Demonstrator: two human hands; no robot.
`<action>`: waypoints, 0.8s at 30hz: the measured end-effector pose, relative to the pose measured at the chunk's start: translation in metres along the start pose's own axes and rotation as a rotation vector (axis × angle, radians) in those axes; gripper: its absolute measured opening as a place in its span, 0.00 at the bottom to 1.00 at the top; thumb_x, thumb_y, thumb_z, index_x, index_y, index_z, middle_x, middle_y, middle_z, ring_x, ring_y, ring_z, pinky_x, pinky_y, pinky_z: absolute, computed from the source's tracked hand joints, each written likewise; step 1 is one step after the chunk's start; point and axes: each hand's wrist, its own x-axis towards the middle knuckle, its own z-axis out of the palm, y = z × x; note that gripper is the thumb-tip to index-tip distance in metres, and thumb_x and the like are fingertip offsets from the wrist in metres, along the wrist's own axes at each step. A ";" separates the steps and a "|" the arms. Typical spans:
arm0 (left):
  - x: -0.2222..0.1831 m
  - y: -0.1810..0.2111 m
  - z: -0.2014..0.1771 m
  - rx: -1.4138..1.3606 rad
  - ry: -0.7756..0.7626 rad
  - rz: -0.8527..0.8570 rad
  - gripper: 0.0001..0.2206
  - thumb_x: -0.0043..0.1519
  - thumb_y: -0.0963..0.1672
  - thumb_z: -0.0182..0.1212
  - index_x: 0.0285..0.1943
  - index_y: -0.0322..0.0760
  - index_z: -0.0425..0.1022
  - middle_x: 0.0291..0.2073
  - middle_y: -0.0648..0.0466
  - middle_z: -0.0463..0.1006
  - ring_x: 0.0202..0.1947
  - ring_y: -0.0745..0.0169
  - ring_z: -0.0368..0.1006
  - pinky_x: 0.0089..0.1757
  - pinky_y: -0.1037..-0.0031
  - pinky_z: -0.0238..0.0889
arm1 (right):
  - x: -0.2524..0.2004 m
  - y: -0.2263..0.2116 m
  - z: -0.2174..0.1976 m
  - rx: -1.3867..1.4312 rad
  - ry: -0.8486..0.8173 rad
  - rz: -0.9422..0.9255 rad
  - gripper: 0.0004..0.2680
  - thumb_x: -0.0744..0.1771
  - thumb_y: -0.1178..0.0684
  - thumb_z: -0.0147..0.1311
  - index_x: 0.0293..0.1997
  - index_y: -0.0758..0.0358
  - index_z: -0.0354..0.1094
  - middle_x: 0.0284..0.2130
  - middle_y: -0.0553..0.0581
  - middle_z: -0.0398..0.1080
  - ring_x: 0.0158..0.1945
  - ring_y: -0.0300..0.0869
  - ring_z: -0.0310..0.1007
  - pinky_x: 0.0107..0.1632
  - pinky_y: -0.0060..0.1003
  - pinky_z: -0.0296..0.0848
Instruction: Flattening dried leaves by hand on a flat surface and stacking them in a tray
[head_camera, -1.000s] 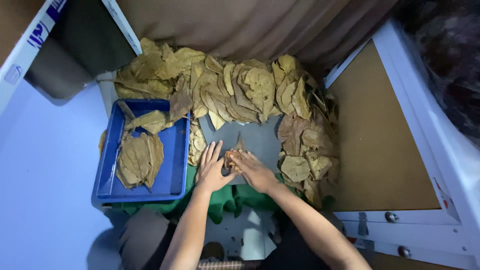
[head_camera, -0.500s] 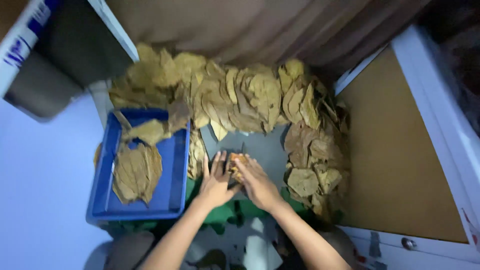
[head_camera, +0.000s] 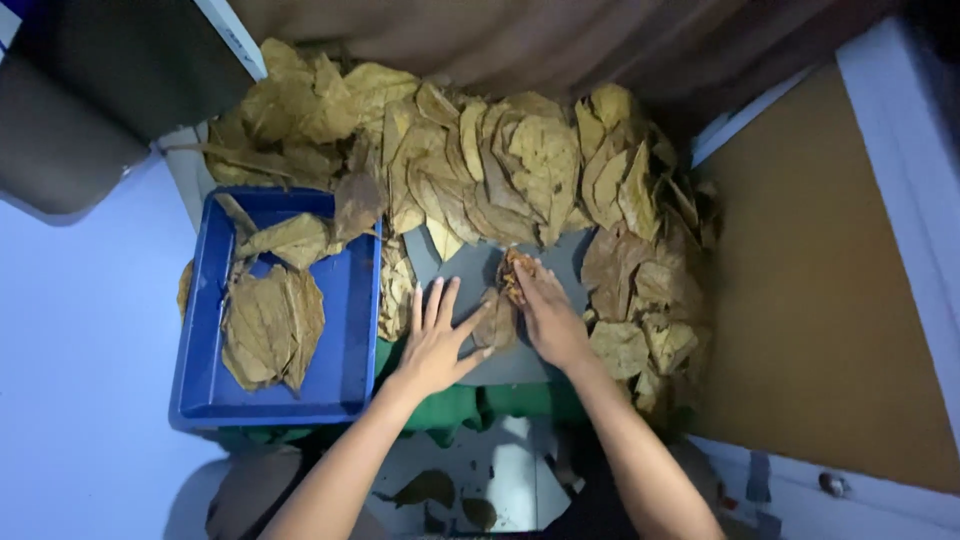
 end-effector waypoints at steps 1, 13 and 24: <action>-0.002 -0.003 0.005 0.003 -0.013 0.009 0.32 0.65 0.60 0.49 0.78 0.57 0.55 0.79 0.42 0.34 0.78 0.38 0.22 0.68 0.40 0.12 | -0.006 -0.016 0.000 0.004 0.004 0.016 0.26 0.69 0.67 0.45 0.78 0.60 0.45 0.65 0.74 0.61 0.74 0.62 0.49 0.76 0.51 0.45; 0.005 -0.018 0.013 -0.055 0.167 0.030 0.32 0.58 0.63 0.58 0.64 0.45 0.75 0.79 0.40 0.36 0.78 0.36 0.25 0.70 0.46 0.16 | -0.006 -0.003 0.023 -0.021 -0.043 -0.151 0.20 0.69 0.56 0.52 0.71 0.50 0.60 0.61 0.71 0.67 0.74 0.66 0.51 0.72 0.63 0.50; 0.009 -0.016 0.007 -0.034 0.059 -0.022 0.37 0.51 0.59 0.68 0.69 0.48 0.70 0.80 0.43 0.28 0.78 0.38 0.17 0.71 0.49 0.14 | -0.020 -0.050 0.030 0.115 -0.068 -0.196 0.20 0.69 0.58 0.51 0.71 0.61 0.57 0.62 0.74 0.65 0.70 0.67 0.57 0.74 0.62 0.48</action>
